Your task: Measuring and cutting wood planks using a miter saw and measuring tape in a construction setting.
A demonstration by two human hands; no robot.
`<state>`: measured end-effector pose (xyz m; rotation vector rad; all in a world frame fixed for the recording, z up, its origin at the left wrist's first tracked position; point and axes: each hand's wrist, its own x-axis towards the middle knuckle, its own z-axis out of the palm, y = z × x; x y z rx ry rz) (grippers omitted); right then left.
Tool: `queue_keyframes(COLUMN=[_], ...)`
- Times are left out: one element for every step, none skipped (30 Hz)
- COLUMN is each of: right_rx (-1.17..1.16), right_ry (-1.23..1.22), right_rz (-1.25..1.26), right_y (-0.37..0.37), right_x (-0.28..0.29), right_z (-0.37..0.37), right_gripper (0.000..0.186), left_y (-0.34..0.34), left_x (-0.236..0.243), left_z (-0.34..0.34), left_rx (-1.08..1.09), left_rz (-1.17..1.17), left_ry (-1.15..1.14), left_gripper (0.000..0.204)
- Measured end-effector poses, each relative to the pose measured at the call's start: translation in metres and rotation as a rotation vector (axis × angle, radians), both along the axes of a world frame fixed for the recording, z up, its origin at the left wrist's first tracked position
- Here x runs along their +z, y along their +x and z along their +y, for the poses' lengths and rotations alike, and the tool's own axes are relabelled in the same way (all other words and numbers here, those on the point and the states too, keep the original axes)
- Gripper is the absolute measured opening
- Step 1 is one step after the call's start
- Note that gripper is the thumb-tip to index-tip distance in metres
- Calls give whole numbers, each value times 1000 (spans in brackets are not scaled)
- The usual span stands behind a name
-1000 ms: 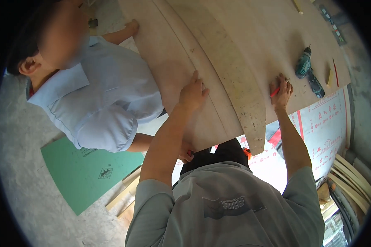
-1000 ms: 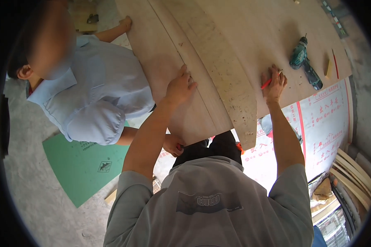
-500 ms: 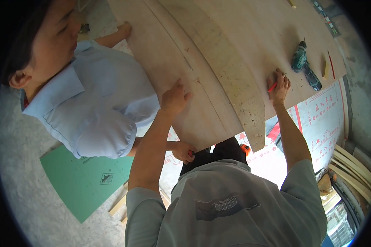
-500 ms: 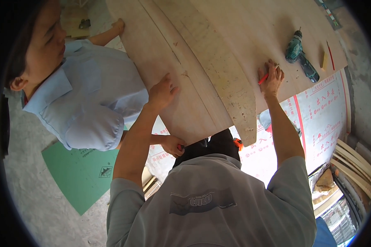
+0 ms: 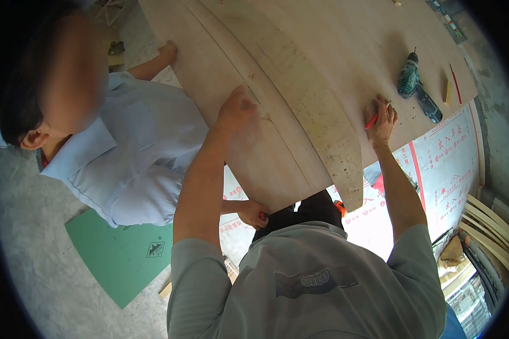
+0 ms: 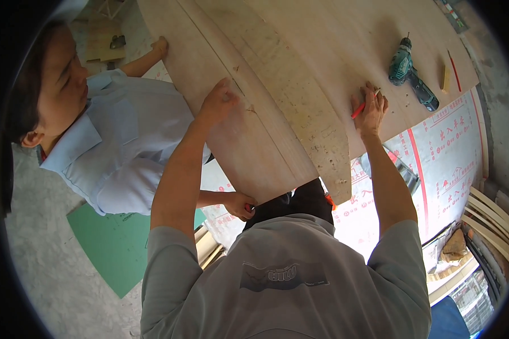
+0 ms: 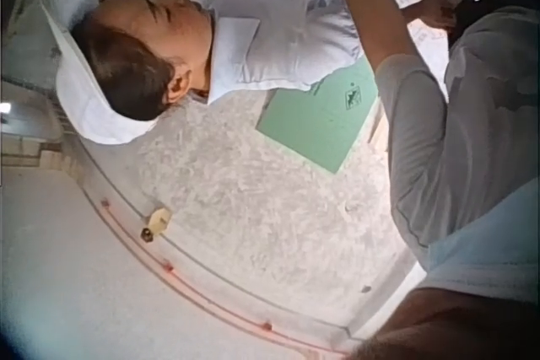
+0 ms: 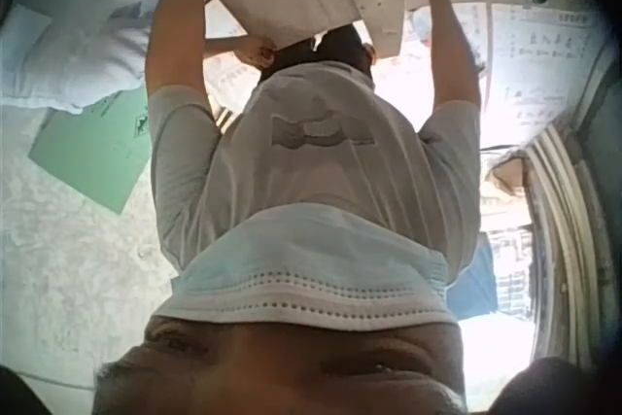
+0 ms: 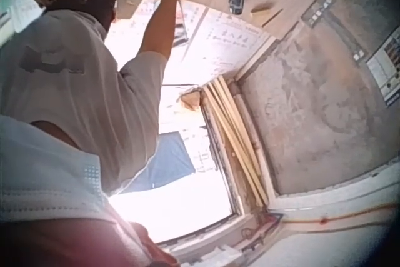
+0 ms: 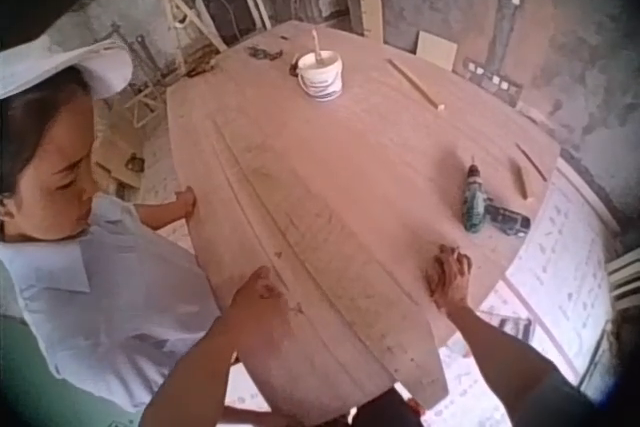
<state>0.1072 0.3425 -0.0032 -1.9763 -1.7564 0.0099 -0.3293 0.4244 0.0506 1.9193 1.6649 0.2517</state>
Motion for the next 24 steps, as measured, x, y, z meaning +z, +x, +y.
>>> queue_keyframes(right_rx=[-3,-4,-6,2,8,5,18,25,21,7,-10,-6,1,11,22,25,31,34,19,9,17,18,22,34], right_ry=[2,4,-2,-9,-16,-20,-15,-8,-13,-20,-28,-25,-20,-5,16,12,8,13,7,-7,-10,-5,3,7], right_rz=[-6,-12,-10,2,13,18,27,33,26,14,5,11,18,26,40,44,47,45,37,33,30,42,57,59], right_y=[0,-1,-1,-3,-4,-6,-10,-9,-5,-1,5,7,7,5,1,-2,-7,-2,2,2,1,0,-2,-5], right_x=[-1,-2,-1,0,1,0,0,-1,0,2,3,4,4,5,4,5,6,3,1,1,3,4,5,6], right_z=[-1,-2,-2,-1,1,2,3,5,4,3,0,-1,-2,1,2,2,6,6,6,2,-1,1,3,3], right_gripper=[36,36,36,37,37,37,37,37,37,36,36,36,36,36,36,36,36,36,35,35,35,35,35,35], left_y=[2,-2,-8,-16,-24,-28,-31,-27,-17,-3,25,41,43,39,29,15,-4,1,2,2,1,2,-2,-6], left_x=[0,-4,-8,-11,-9,-9,-9,0,12,22,41,53,54,50,46,44,42,52,67,84,95,105,112,120], left_z=[6,11,12,12,14,15,18,26,30,35,39,40,38,36,36,42,51,55,71,84,98,108,115,116], left_rx=[-4,-24,-43,-45,-136,-225,-226,-238,-247,-250,-224,-190,-184,-203,-216,-202,-342,-496,-304,-155,-5,3,121,239], left_rz=[0,19,38,41,80,120,126,138,141,135,148,171,182,224,265,278,411,530,473,439,399,397,328,258], left_ry=[-3,-79,-157,-163,-36,91,87,13,-64,-67,-18,39,49,-70,-190,-171,-144,-128,-164,20,205,204,174,146], left_gripper=[23,22,21,21,22,22,22,23,24,24,29,35,35,41,47,47,43,39,50,50,50,50,48,46])
